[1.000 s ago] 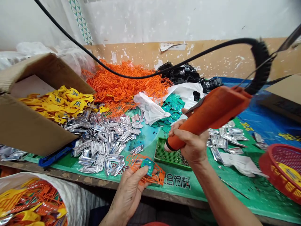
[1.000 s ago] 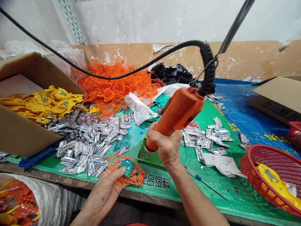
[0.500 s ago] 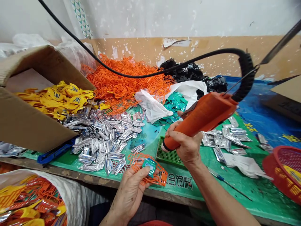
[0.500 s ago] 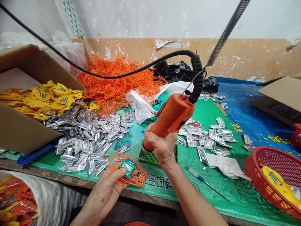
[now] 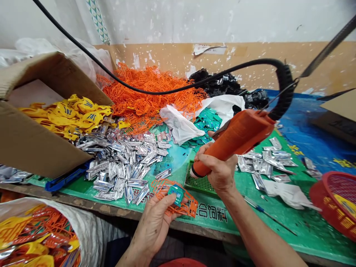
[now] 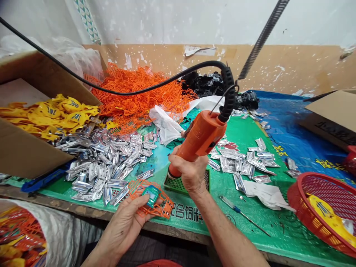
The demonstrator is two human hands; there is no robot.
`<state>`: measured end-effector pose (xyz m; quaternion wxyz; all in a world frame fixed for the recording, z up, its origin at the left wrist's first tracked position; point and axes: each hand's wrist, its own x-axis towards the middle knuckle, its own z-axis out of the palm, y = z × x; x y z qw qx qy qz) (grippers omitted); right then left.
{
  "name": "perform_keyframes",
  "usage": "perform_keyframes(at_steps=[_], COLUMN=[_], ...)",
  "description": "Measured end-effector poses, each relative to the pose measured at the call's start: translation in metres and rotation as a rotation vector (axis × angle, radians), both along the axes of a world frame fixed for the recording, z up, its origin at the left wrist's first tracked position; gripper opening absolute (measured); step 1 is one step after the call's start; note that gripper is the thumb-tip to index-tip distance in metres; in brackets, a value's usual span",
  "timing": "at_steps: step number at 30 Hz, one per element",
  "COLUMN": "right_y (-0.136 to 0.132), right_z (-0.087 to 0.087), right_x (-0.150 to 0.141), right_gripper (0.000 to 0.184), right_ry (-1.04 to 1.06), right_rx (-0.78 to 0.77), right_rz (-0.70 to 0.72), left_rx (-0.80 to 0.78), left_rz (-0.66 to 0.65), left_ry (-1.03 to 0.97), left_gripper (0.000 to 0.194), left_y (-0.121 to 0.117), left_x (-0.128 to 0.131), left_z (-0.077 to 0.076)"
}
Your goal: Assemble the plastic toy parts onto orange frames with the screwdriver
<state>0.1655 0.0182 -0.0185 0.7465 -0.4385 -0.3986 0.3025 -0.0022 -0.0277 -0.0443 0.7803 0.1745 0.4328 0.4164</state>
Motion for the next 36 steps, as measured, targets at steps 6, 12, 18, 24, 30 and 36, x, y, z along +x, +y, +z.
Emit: perform_keyframes(at_steps=[6, 12, 18, 24, 30, 36], right_y=[0.001, -0.012, -0.038, -0.054, -0.054, -0.055], right_z=[0.0, 0.027, 0.048, 0.045, 0.047, 0.047], right_x=[0.001, 0.005, -0.004, -0.017, -0.023, -0.024], right_gripper=[0.008, 0.01, 0.04, 0.043, 0.053, 0.053], right_ry=[-0.002, 0.096, 0.206, 0.249, 0.222, 0.232], right_rx=[-0.003, 0.076, 0.164, 0.164, 0.125, 0.116], right_rz=[-0.011, 0.022, 0.197, 0.369, 0.36, 0.365], left_rx=[-0.002, -0.001, 0.014, 0.029, 0.038, 0.03], left_rz=[-0.008, -0.003, -0.005, -0.033, -0.041, -0.033], left_ry=[0.008, 0.028, -0.012, -0.023, -0.057, -0.048], left_gripper=[0.034, 0.035, 0.03, 0.027, 0.023, 0.031], left_y=[0.001, 0.001, 0.003, 0.004, 0.002, 0.002], left_x=[0.0, 0.001, -0.003, -0.005, -0.001, 0.0], left_z=[0.003, 0.002, -0.007, -0.008, -0.001, -0.001])
